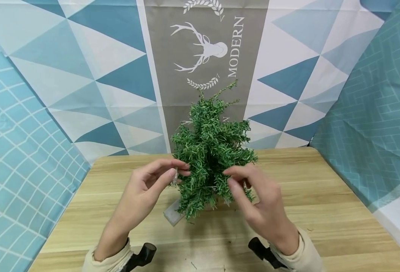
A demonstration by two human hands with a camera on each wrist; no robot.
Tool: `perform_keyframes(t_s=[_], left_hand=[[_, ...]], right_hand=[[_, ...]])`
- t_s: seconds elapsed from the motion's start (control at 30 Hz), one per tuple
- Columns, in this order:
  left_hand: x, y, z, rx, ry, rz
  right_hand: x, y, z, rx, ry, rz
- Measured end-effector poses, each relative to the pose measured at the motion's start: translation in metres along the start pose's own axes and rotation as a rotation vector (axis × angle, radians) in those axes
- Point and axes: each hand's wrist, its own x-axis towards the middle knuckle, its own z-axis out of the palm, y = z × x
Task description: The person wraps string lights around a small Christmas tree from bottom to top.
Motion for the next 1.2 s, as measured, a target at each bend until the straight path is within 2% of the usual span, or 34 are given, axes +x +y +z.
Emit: perform_keyframes(t_s=[0.13, 0.23, 0.33, 0.47, 0.57, 0.7, 0.83, 1.0, 1.1, 1.2], left_hand=[[0.0, 0.003, 0.004, 0.046, -0.005, -0.023], [-0.001, 0.004, 0.006, 0.074, -0.007, -0.027], [-0.001, 0.006, 0.008, 0.076, -0.017, -0.025], [-0.004, 0.008, 0.012, 0.062, -0.03, -0.013], [-0.006, 0.011, 0.016, 0.07, -0.04, -0.002], [-0.009, 0.014, 0.02, 0.118, -0.05, 0.022], [-0.01, 0.013, 0.024, 0.194, -0.03, 0.113], [-0.008, 0.011, 0.029, 0.289, 0.099, 0.249], [-0.005, 0.009, 0.033, 0.365, 0.186, 0.365], [0.0, 0.005, 0.037, 0.467, 0.228, 0.448]], right_hand=[[0.001, -0.012, 0.015, -0.042, -0.06, -0.063], [0.004, -0.019, 0.026, -0.135, -0.088, -0.099], [0.005, -0.022, 0.035, -0.251, -0.129, -0.082], [0.006, -0.018, 0.044, -0.371, -0.171, -0.021], [0.007, -0.013, 0.046, -0.407, -0.147, -0.026], [0.007, -0.009, 0.044, -0.367, -0.084, -0.054], [0.008, -0.008, 0.038, -0.274, -0.065, -0.031], [0.008, -0.007, 0.034, -0.214, -0.061, -0.011], [0.007, -0.006, 0.033, -0.201, -0.058, -0.014], [0.005, -0.004, 0.031, -0.2, -0.052, 0.007]])
